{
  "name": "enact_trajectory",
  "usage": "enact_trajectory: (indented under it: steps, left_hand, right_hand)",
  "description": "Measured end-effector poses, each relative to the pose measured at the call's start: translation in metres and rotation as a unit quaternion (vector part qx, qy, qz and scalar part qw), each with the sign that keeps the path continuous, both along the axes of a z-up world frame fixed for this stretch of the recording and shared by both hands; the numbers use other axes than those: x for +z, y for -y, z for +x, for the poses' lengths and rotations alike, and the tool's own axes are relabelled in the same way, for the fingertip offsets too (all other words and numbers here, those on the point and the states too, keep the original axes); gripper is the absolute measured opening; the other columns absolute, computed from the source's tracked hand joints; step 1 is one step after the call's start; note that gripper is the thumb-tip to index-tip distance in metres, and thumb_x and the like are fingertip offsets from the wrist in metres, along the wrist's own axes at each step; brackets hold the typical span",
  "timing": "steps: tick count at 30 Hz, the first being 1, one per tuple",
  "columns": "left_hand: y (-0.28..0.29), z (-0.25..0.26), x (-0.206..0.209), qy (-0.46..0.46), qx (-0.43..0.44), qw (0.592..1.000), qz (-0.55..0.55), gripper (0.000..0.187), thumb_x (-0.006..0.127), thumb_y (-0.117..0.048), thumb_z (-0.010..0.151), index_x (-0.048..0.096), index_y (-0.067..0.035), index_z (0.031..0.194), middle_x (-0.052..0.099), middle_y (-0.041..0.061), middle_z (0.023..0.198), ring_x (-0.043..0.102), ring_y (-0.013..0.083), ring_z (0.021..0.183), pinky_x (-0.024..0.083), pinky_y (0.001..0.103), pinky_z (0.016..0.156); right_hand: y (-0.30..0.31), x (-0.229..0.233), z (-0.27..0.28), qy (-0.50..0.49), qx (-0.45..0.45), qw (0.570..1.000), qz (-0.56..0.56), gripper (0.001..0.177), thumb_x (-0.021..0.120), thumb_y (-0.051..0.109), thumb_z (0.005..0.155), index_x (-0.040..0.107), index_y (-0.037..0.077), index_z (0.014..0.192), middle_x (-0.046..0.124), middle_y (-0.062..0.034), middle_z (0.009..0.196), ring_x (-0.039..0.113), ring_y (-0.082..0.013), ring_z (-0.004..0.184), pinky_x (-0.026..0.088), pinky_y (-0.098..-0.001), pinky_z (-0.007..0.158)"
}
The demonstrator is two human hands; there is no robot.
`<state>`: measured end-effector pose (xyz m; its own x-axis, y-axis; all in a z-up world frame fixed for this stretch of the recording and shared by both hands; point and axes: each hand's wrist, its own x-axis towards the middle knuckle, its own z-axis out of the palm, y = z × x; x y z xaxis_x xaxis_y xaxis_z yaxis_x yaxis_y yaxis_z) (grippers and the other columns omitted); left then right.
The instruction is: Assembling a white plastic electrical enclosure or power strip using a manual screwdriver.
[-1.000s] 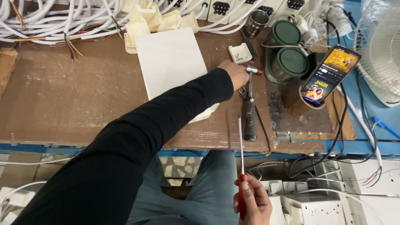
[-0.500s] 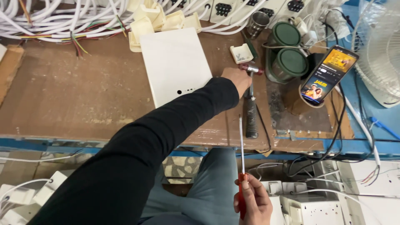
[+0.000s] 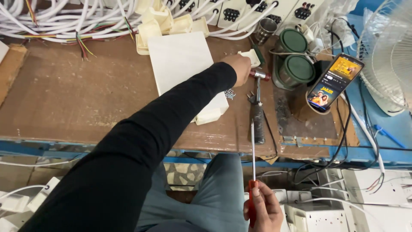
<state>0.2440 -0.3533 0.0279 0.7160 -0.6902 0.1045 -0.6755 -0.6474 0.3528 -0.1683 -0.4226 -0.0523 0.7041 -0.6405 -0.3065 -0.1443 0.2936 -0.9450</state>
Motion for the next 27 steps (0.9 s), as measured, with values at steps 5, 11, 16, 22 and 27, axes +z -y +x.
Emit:
enact_trajectory:
  steps: [5, 11, 16, 22, 27]
  left_hand:
    - [-0.001, -0.014, -0.004, 0.021, -0.011, 1.000, 0.019, 0.020, 0.059, -0.017, 0.093, 0.073, -0.004, 0.098, 0.074, 0.020, 0.099, 0.071, 0.0395, 0.094, 0.057, 0.050, 0.081]
    - [0.015, -0.019, -0.027, 0.053, -0.020, 0.998, 0.031, 0.019, 0.056, -0.013, 0.093, 0.073, -0.006, 0.098, 0.075, 0.017, 0.099, 0.072, 0.0370, 0.095, 0.057, 0.049, 0.081]
    - [0.029, -0.019, -0.034, 0.050, 0.016, 0.999, 0.014, 0.018, 0.057, -0.013, 0.093, 0.073, -0.008, 0.099, 0.075, 0.015, 0.100, 0.072, 0.0360, 0.097, 0.058, 0.049, 0.081]
    - [0.030, -0.030, -0.030, 0.019, 0.059, 0.998, 0.031, 0.021, 0.061, -0.014, 0.088, 0.075, -0.009, 0.102, 0.074, 0.014, 0.103, 0.071, 0.0340, 0.100, 0.058, 0.046, 0.084]
    - [0.033, -0.033, -0.046, 0.040, 0.032, 0.999, 0.013, 0.017, 0.063, -0.012, 0.087, 0.076, -0.010, 0.097, 0.075, 0.015, 0.101, 0.072, 0.0355, 0.099, 0.058, 0.048, 0.084]
  right_hand:
    - [-0.007, 0.004, 0.004, -0.017, 0.006, 1.000, 0.021, 0.031, 0.067, 0.013, 0.093, 0.069, -0.005, 0.118, 0.073, -0.0184, 0.091, 0.053, -0.0162, 0.045, 0.037, -0.0283, 0.038]
    - [-0.004, -0.004, 0.003, 0.005, 0.020, 0.999, 0.029, 0.033, 0.067, 0.013, 0.092, 0.068, -0.005, 0.119, 0.074, -0.0191, 0.092, 0.054, -0.0164, 0.044, 0.037, -0.0282, 0.037]
    - [-0.006, -0.004, 0.002, -0.016, 0.009, 1.000, 0.014, 0.034, 0.067, 0.014, 0.092, 0.068, -0.006, 0.120, 0.075, -0.0198, 0.093, 0.052, -0.0167, 0.043, 0.036, -0.0279, 0.036]
    - [-0.007, -0.008, -0.005, 0.006, 0.016, 1.000, 0.023, 0.034, 0.067, 0.013, 0.092, 0.067, -0.006, 0.120, 0.074, -0.0193, 0.093, 0.055, -0.0166, 0.045, 0.038, -0.0284, 0.036]
    - [-0.013, -0.002, -0.007, -0.014, 0.010, 1.000, 0.017, 0.033, 0.067, 0.013, 0.092, 0.068, -0.005, 0.120, 0.074, -0.0194, 0.093, 0.054, -0.0172, 0.044, 0.038, -0.0291, 0.037]
